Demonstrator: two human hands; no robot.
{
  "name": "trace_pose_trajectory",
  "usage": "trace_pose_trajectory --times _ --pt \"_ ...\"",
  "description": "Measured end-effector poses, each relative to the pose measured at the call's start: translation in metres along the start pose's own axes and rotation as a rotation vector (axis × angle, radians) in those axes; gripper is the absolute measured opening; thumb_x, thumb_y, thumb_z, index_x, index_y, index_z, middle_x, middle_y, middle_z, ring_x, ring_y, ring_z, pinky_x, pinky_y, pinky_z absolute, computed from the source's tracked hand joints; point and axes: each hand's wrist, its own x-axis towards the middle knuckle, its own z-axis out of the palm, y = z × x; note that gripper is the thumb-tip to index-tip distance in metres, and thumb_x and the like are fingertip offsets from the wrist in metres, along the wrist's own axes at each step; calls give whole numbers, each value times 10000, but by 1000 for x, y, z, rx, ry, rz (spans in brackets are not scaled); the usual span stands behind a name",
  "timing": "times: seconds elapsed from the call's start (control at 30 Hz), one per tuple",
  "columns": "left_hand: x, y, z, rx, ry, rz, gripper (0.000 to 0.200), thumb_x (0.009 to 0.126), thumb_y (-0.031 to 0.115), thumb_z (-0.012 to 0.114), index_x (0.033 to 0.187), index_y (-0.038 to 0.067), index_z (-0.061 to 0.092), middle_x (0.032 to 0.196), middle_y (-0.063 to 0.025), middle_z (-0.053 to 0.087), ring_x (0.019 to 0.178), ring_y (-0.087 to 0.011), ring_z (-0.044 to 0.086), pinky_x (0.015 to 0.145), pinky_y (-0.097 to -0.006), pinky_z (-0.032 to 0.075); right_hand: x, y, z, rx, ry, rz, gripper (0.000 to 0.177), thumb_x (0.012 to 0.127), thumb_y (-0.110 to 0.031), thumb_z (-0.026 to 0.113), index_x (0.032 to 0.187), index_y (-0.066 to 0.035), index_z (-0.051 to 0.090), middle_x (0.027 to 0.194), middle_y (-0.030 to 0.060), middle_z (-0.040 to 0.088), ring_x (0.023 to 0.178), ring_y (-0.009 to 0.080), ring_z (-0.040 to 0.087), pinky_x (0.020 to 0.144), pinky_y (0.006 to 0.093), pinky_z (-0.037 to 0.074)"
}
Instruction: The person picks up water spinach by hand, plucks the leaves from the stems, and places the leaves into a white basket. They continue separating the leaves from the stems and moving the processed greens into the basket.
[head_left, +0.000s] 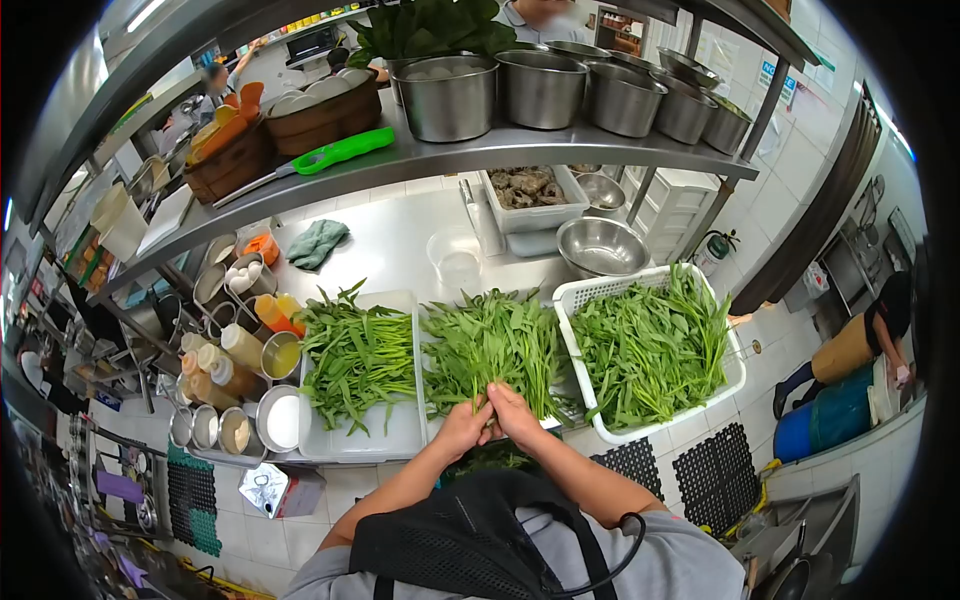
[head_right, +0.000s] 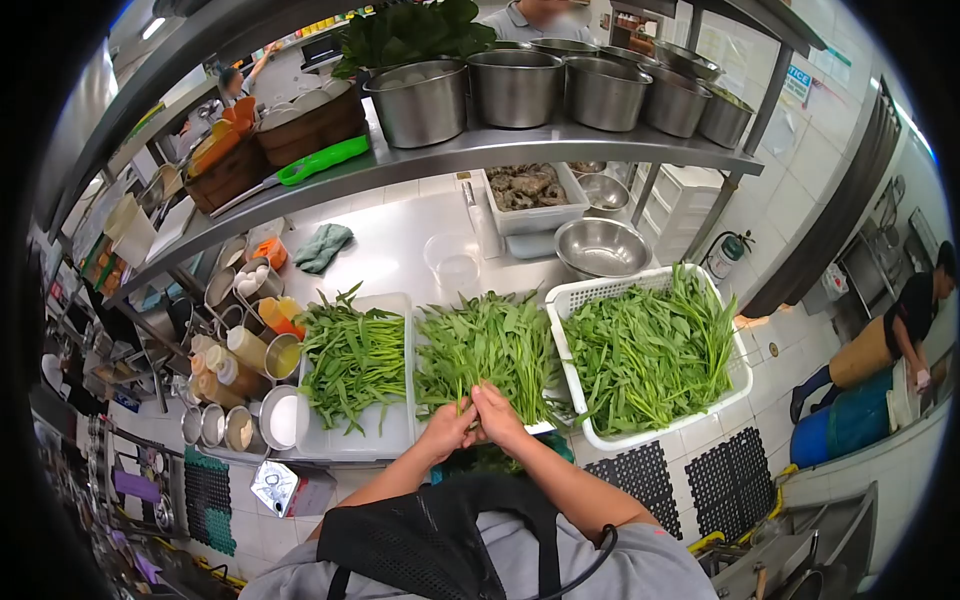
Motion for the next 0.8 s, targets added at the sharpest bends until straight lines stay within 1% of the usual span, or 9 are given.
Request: trace_pose_trajectory --times 0.07,0.17,0.23,0.33,0.37,0.53,0.6,0.77,0.8 --pt "4 -6 -4 12 12 10 186 988 247 460 973 67 508 651 -30 538 450 -88 432 395 -225 304 -8 -8 -1 22 -60 121 363 1014 -285 393 1135 9 568 1009 56 560 760 117 555 723 244 450" --pt "9 -1 -12 -51 46 25 181 989 242 457 1024 71 506 646 -22 520 444 -84 406 391 -214 290 -16 -21 1 187 -116 -22 332 1003 -250 432 1193 -2 542 913 39 583 663 83 537 635 224 450" --pt "9 9 -15 -129 66 23 190 991 237 449 1045 67 517 640 -21 517 439 -81 393 393 -211 289 -27 -25 -6 -98 -91 -129 292 978 -198 492 1184 5 531 823 30 587 688 75 541 642 231 454" --pt "8 15 -21 -179 35 18 263 998 230 437 1151 48 550 667 -41 560 453 -84 408 419 -213 330 -30 -16 -25 -91 -125 -29 221 956 -161 536 1089 12 570 797 32 616 665 78 558 600 234 457" --pt "10 15 -22 -178 34 17 263 998 230 437 1151 48 550 667 -41 560 453 -84 408 419 -213 330 -31 -18 -29 -142 -159 72 211 954 -161 540 1063 14 580 784 34 627 654 80 566 586 235 459" --pt "16 13 -22 -94 40 -25 271 1000 224 432 1131 28 566 653 -37 565 461 -86 433 430 -210 344 -34 -27 -26 6 -106 99 198 958 -189 533 992 -3 591 772 58 647 647 96 593 573 234 463" --pt "19 8 -21 -76 37 0 280 997 246 439 1124 33 570 662 -37 569 464 -85 437 427 -206 340 -28 -19 -24 6 -285 122 190 958 -187 527 965 -7 587 778 72 652 640 113 598 577 234 458" --pt "15 17 -23 -117 156 12 294 988 294 460 1037 39 597 659 -28 573 521 -83 466 449 -208 351 -25 -25 -27 88 -224 110 158 950 -147 530 974 2 578 778 87 652 611 127 580 570 239 453" --pt "17 12 -31 -134 158 7 301 984 303 466 1000 31 594 723 -62 607 619 -118 529 530 -239 411 -25 -25 -30 143 -172 94 156 948 -139 534 996 5 571 772 88 649 608 128 577 570 241 455"
